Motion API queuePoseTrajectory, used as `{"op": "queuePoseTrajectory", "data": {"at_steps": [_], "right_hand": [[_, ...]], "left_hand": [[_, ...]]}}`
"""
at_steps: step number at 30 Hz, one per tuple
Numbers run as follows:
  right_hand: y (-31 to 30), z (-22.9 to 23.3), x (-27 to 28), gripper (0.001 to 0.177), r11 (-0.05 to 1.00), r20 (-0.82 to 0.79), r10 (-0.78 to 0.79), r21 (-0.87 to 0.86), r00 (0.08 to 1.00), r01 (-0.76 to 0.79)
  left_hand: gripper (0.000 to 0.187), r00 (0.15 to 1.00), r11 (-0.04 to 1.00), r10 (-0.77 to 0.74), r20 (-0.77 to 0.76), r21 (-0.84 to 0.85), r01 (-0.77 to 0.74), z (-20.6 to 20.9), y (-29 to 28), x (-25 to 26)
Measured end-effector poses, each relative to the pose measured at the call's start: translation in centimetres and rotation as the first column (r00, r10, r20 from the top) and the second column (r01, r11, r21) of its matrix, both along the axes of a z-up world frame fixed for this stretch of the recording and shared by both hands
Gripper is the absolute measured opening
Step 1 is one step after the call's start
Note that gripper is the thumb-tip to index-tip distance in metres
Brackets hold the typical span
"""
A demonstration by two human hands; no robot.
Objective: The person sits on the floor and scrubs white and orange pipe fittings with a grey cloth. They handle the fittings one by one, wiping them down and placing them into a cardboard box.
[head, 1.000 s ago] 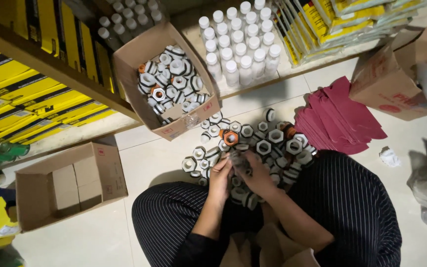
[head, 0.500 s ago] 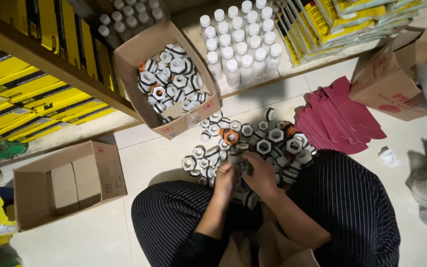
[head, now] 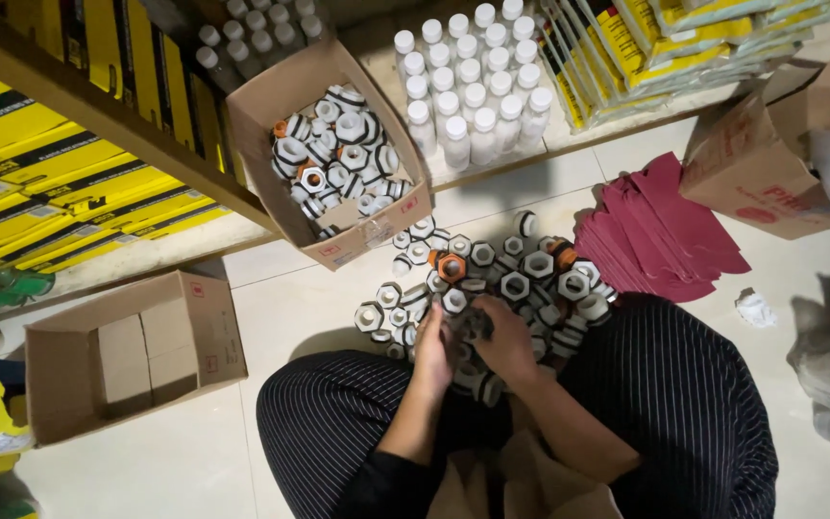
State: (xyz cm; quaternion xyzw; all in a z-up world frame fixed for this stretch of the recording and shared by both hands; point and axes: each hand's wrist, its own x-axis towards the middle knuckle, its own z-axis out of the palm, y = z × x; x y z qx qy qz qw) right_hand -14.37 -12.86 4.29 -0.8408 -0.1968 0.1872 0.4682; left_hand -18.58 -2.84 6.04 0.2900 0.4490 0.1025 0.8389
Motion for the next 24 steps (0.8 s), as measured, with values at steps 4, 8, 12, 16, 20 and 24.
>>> {"op": "queuePoseTrajectory", "data": {"at_steps": [4,8,12,16,20,24], "right_hand": [[0.1,0.3,-0.3,0.040,0.999,0.048,0.034,0.020,0.998,-0.035],[0.7,0.7,-0.4,0.040,0.978,-0.144,0.045,0.207,0.989,-0.014],[0.7,-0.8,0.5,0.035,0.974,-0.086,0.031,0.227,0.996,-0.011],[0.2,-1.0,0.4,0.037,0.981,0.075,0.068,0.178,0.995,-0.081],[-0.8,-2.9,0.4,0.042,0.976,0.117,0.193,0.081,0.974,-0.203],[-0.7,-2.5,0.2,0.047,0.970,0.154,0.208,0.096,0.966,-0.224]], "left_hand": [[0.056,1.000,0.999,-0.008,-0.024,-0.047,0.007,0.8,0.2,0.3],[0.041,0.998,0.994,0.048,-0.043,-0.101,-0.052,-0.3,0.7,0.0],[0.033,0.971,0.935,-0.237,-0.010,0.270,0.231,-4.3,0.3,-1.0],[0.034,0.999,0.928,0.000,-0.036,0.373,0.014,0.9,-0.6,-0.2],[0.029,0.995,0.687,-0.097,0.032,0.725,0.044,-7.7,1.1,-0.7],[0.037,0.993,0.513,-0.103,0.058,0.859,0.003,-4.6,0.9,-0.7]]}}
